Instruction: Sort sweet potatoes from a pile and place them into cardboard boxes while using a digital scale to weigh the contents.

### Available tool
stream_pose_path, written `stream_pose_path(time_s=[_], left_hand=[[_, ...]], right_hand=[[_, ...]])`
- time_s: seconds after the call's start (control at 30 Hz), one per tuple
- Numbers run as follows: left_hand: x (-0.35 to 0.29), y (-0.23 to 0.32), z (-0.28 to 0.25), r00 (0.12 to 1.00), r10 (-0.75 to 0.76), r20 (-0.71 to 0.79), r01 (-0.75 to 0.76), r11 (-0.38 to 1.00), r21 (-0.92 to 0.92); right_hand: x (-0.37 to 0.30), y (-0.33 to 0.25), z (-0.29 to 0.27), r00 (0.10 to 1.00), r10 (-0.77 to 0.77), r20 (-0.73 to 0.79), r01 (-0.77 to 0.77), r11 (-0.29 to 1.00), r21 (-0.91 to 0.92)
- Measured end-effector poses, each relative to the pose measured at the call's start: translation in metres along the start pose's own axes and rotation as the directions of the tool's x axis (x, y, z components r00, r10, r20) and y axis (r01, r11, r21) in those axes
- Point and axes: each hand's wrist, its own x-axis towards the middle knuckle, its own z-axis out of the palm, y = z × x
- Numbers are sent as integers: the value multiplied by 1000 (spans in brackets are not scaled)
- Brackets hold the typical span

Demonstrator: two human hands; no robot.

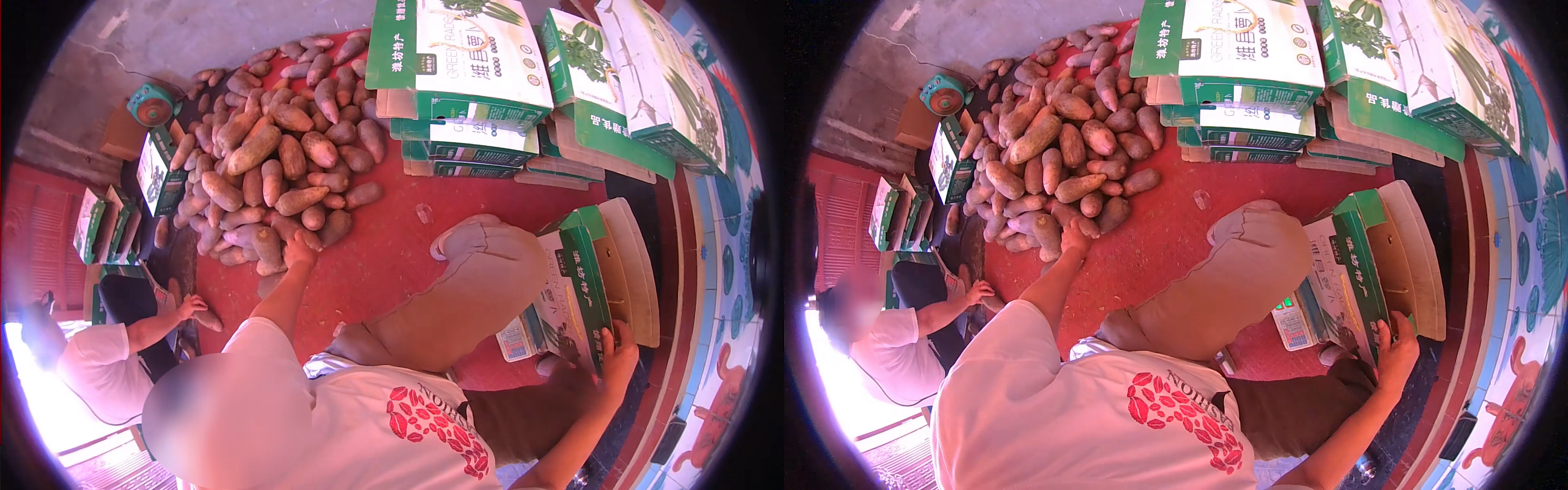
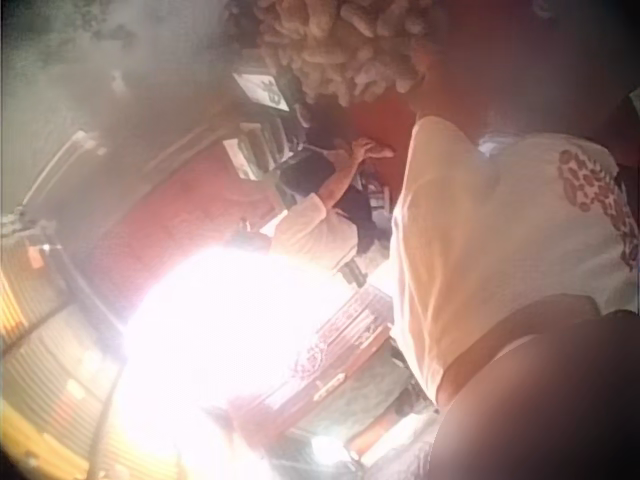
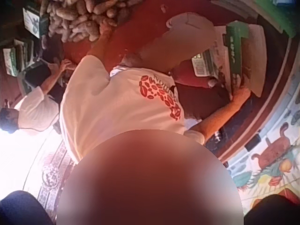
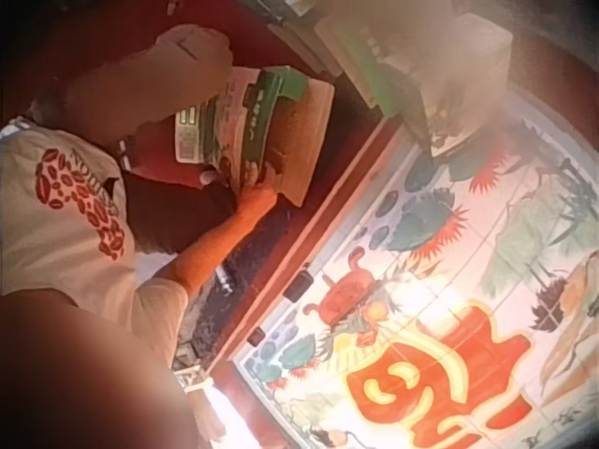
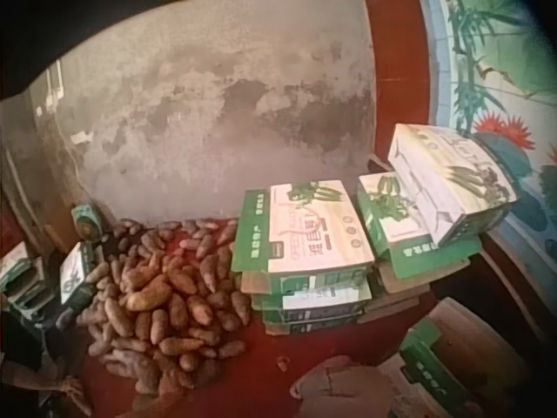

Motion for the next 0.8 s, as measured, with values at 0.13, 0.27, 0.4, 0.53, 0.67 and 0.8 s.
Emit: stream_pose_path(time_s=[0.13,0.27,0.4,0.53,0.67,0.8], left_hand=[[16,-14,-14,987,-36,-158,57,990,132],[30,-38,-35,959,1,-283,73,965,251],[61,-83,-29,981,-48,-189,80,983,163],[64,-80,-36,997,-42,-65,51,987,153],[42,-46,-54,996,-94,6,87,939,334],[53,-65,-31,999,-43,22,32,931,363]], right_hand=[[-1,-1,-11,998,47,36,-47,999,22],[-6,28,-18,986,73,-149,-71,997,24],[-14,55,-10,937,207,-282,-170,974,150],[-15,49,-8,922,185,-341,-168,983,80],[-20,55,-2,927,165,-337,-154,986,60],[-16,47,3,923,125,-364,-127,992,18]])
